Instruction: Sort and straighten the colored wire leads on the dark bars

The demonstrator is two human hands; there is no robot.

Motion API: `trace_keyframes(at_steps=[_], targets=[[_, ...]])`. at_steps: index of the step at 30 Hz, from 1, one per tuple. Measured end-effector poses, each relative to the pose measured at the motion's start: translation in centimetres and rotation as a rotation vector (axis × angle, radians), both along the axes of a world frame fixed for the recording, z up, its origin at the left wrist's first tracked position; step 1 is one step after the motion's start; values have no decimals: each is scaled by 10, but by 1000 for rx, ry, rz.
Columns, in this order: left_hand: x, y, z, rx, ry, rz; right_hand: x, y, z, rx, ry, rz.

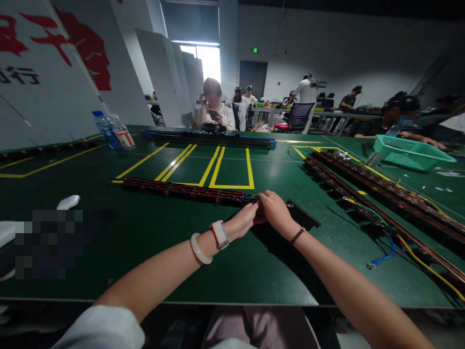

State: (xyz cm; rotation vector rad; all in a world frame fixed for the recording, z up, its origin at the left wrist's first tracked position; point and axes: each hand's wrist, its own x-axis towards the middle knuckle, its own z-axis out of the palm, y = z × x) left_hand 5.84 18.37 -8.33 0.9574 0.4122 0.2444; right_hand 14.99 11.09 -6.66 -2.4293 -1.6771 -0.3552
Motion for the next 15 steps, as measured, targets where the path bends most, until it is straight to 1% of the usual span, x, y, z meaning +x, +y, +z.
trace_keyframes(at_steps=[4,7,11,15], targets=[[2,2,-4,-85,-35,51,-1,0,-7,-7,61,4],[3,5,-6,-160,-37,36,-3,-1,-9,-5,60,7],[5,8,-9,-221,-42,27,-5,-3,-4,-41,28,36],[9,10,-13,-270,-58,22,-11,-7,3,-141,-41,112]])
